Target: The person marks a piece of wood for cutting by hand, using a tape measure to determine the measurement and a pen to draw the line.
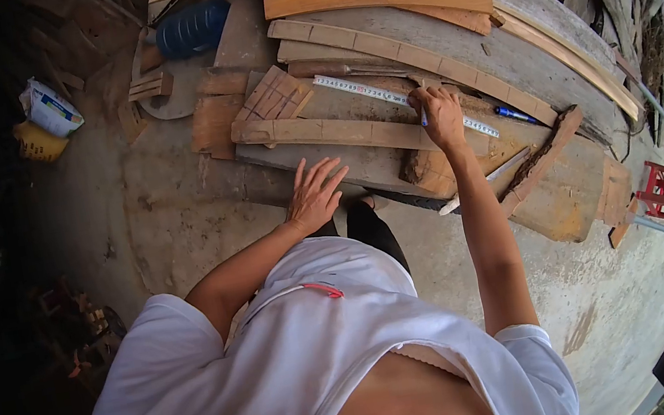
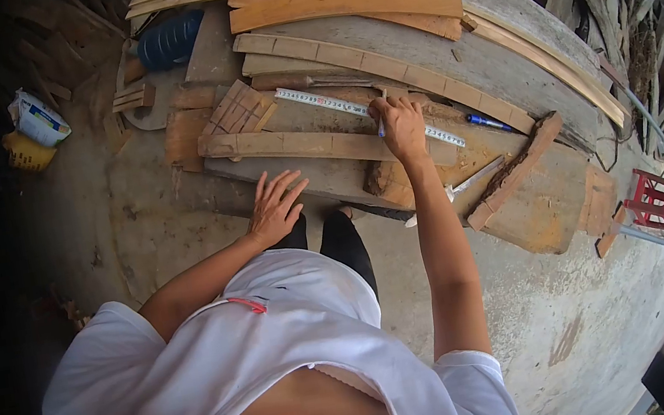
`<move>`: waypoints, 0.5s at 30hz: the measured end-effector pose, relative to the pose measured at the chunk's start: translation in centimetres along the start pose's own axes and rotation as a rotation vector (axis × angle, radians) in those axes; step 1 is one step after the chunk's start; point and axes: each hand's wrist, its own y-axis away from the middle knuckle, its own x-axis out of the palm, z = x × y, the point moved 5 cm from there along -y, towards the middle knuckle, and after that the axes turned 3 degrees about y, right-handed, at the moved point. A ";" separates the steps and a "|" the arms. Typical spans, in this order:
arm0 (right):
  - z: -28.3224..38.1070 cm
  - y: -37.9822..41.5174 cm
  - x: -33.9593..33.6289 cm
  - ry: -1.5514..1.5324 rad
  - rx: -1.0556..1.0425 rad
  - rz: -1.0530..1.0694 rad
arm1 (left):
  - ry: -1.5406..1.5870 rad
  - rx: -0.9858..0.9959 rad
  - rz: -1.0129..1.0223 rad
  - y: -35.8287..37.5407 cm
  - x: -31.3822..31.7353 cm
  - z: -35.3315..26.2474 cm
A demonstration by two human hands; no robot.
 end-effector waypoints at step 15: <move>6.8 -1.8 5.5 0.058 -0.015 0.117 | 0.232 -0.186 -0.060 0.1 1.3 1.1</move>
